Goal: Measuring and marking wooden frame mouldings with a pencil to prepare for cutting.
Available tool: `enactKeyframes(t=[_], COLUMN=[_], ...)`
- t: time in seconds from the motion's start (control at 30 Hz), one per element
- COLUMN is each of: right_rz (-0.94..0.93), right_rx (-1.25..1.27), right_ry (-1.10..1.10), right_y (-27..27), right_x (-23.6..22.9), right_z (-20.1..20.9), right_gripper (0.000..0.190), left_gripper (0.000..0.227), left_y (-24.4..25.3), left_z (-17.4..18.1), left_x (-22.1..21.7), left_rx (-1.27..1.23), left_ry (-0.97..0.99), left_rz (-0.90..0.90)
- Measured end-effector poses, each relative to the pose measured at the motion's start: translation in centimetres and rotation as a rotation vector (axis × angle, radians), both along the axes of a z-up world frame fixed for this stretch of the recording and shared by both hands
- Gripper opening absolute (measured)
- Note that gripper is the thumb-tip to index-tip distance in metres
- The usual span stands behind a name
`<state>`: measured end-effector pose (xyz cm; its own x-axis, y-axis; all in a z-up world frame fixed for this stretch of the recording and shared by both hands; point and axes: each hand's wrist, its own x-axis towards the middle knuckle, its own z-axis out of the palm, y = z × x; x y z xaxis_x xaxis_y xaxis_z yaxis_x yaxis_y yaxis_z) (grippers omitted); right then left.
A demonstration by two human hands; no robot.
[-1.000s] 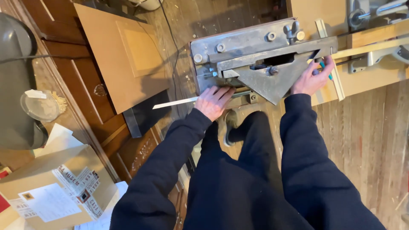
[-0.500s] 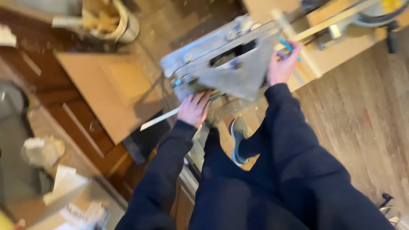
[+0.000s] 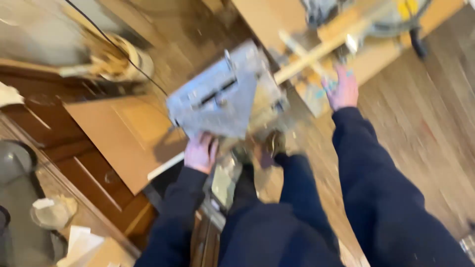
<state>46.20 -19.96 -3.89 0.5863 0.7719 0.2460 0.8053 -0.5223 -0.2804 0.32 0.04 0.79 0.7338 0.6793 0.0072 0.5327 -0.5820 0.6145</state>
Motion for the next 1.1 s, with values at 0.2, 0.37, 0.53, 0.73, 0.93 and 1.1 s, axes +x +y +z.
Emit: enactKeyframes(t=[0.2, 0.37, 0.53, 0.73, 0.93, 1.1], right_rz=[0.017, -0.004, -0.198, -0.184, -0.062, 0.301], right_rx=[-0.243, -0.325, -0.554, -0.424, 0.023, 0.486], right_ry=[0.223, 0.292, 0.326, 0.419, 0.546, 0.713], right_y=[0.0, -5.8, -14.9, -30.5, -18.9, -9.6], right_x=[2.9, 4.6, 5.1, 4.6, -1.0, -2.3], right_z=[-2.9, -1.9, 4.6, 10.2, 25.4, 30.9], right_gripper=[0.048, 0.032, 0.036, 0.038, 0.03, 0.023], left_gripper=[0.024, 0.028, 0.031, 0.027, 0.037, 0.036], left_y=[1.0, 0.9, 0.7, -3.4, -4.2, -4.8], left_z=[-1.2, 1.1, 7.2, 20.2, 28.6, 31.2], left_x=[-3.5, -4.2, -3.9, -1.8, 1.0, 1.7], left_rx=[-0.209, -0.12, 0.049, 0.063, -0.551, -0.598], left_ry=[0.115, -0.065, 0.205, -0.143, -0.496, -0.737], left_rz=[0.013, -0.172, 0.04, 0.05, 0.072, 0.029])
